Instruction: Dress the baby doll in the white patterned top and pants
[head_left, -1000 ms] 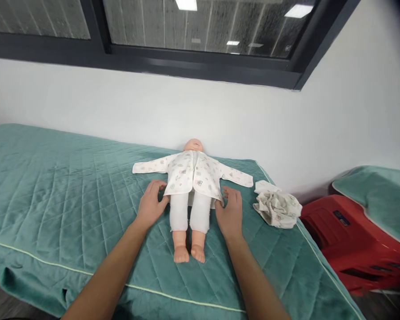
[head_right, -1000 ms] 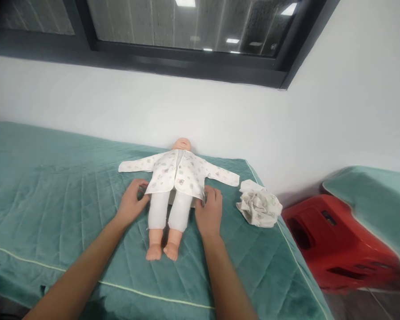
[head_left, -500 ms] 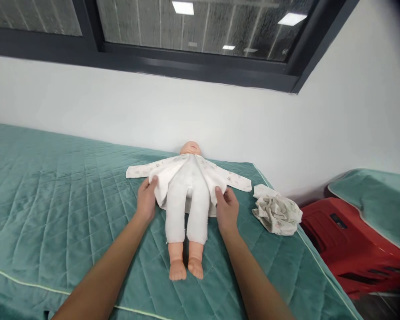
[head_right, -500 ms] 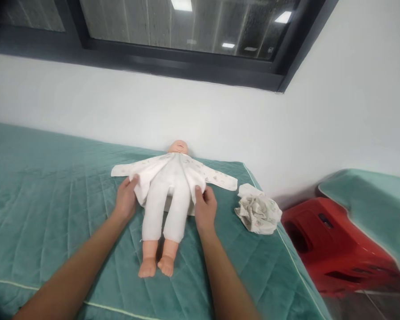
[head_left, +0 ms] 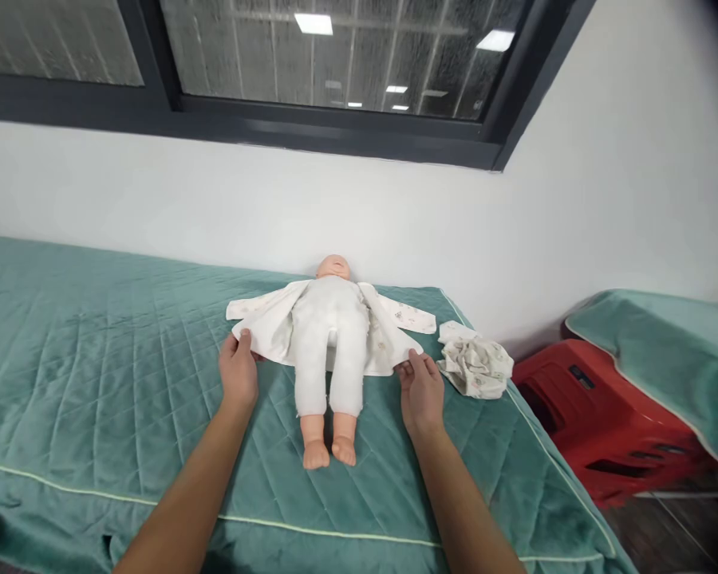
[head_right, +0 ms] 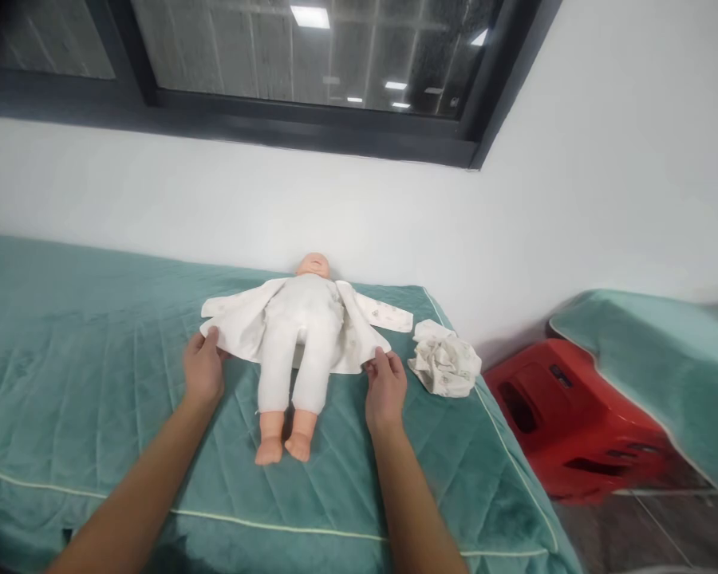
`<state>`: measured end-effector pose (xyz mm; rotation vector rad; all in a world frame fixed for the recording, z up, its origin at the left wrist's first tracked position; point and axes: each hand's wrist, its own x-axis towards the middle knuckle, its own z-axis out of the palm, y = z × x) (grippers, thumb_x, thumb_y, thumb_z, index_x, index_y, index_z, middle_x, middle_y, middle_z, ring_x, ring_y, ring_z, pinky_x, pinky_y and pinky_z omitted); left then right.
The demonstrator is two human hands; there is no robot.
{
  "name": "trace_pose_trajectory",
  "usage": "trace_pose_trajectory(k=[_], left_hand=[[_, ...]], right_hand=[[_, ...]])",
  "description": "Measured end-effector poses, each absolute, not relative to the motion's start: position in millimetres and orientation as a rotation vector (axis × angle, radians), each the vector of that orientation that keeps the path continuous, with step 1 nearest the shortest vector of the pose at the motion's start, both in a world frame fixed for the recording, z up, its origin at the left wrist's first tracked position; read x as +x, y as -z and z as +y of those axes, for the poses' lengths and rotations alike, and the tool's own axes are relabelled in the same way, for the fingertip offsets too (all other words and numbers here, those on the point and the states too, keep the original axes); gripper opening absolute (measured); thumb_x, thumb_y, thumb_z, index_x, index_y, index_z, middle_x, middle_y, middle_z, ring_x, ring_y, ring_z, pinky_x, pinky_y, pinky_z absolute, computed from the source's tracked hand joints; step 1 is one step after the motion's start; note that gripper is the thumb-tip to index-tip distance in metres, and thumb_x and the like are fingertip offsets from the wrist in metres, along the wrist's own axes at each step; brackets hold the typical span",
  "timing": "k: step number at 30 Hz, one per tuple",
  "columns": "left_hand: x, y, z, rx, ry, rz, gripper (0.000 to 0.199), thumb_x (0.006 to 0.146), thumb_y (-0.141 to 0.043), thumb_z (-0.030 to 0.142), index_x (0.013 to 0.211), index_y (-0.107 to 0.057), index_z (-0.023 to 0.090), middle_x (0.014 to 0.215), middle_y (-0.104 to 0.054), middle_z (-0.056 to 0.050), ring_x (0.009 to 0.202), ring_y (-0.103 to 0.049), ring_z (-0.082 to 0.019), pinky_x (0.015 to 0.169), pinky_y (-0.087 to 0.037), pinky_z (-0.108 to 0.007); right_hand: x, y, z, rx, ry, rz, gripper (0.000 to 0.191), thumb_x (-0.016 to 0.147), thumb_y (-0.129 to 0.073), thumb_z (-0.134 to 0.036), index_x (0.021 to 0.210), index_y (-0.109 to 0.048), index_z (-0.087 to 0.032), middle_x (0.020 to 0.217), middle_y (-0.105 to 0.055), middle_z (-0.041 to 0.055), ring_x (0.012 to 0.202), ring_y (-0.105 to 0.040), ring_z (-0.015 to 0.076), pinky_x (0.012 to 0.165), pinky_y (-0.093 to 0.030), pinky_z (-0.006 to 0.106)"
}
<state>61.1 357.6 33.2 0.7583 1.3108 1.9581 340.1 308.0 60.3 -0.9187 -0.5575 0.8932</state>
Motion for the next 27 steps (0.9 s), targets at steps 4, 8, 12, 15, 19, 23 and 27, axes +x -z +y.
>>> trace_pose_trajectory(k=[4, 8, 12, 15, 19, 23, 27], left_hand=[[57, -33, 342, 0.858, -1.89, 1.447, 0.033, 0.081, -0.062, 0.05, 0.082, -0.054, 0.018, 0.058, -0.05, 0.006, 0.051, -0.049, -0.01, 0.048, -0.042, -0.023], [57, -37, 327, 0.907, -1.871, 1.498, 0.03, 0.083, -0.06, 0.048, 0.089, -0.053, 0.019, 0.057, -0.049, 0.008, 0.05, -0.047, -0.01, 0.048, -0.039, -0.022], [54, -38, 309, 0.936, -1.843, 1.542, 0.03, 0.085, -0.057, 0.048, 0.09, -0.054, 0.018, 0.058, -0.049, 0.007, 0.051, -0.046, -0.009, 0.05, -0.038, -0.022], [49, -38, 293, 0.987, -1.777, 1.557, 0.03, 0.084, -0.058, 0.048, 0.089, -0.056, 0.019, 0.056, -0.049, 0.007, 0.052, -0.046, -0.01, 0.051, -0.037, -0.022], [43, -39, 271, 1.127, -1.631, 1.548, 0.03, 0.087, -0.055, 0.049, 0.09, -0.056, 0.02, 0.058, -0.05, 0.006, 0.056, -0.047, -0.011, 0.057, -0.039, -0.023], [32, -42, 257, 1.277, -1.419, 1.507, 0.034, 0.088, -0.05, 0.051, 0.083, -0.058, 0.019, 0.063, -0.053, 0.003, 0.063, -0.051, -0.013, 0.064, -0.041, -0.025], [27, -56, 249, 1.324, -1.169, 1.45, 0.036, 0.082, -0.055, 0.053, 0.079, -0.06, 0.018, 0.067, -0.058, 0.0, 0.068, -0.056, -0.016, 0.068, -0.045, -0.029]], right_hand=[[361, -55, 288, -1.157, -0.713, -0.873, 0.021, 0.08, -0.067, -0.039, 0.088, -0.061, -0.02, 0.089, -0.065, 0.0019, 0.084, -0.062, 0.0166, 0.082, -0.051, 0.032], [414, -65, 279, -1.587, -0.042, -1.472, 0.023, 0.085, -0.056, -0.031, 0.104, -0.06, -0.017, 0.108, -0.065, 0.0142, 0.102, -0.059, 0.0281, 0.091, -0.046, 0.045], [473, -79, 267, -1.801, 0.571, -2.12, 0.015, 0.09, -0.052, -0.026, 0.096, -0.063, -0.018, 0.111, -0.065, 0.0146, 0.109, -0.055, 0.0324, 0.091, -0.043, 0.047], [501, -83, 252, -1.791, 0.774, -2.314, 0.016, 0.093, -0.05, -0.028, 0.093, -0.064, -0.019, 0.115, -0.065, 0.0123, 0.11, -0.056, 0.03, 0.09, -0.043, 0.043], [515, -86, 240, -1.769, 0.893, -2.38, 0.019, 0.092, -0.047, -0.016, 0.095, -0.065, -0.017, 0.125, -0.062, 0.0137, 0.116, -0.054, 0.0301, 0.089, -0.043, 0.042], [505, -110, 237, -1.701, 0.59, -2.431, 0.018, 0.094, -0.046, -0.022, 0.092, -0.064, -0.019, 0.114, -0.065, 0.0126, 0.107, -0.057, 0.0292, 0.089, -0.042, 0.043], [470, -160, 234, -1.569, -0.061, -2.322, 0.031, 0.098, -0.039, -0.042, 0.084, -0.058, -0.021, 0.093, -0.062, 0.0078, 0.09, -0.056, 0.024, 0.084, -0.045, 0.039]])
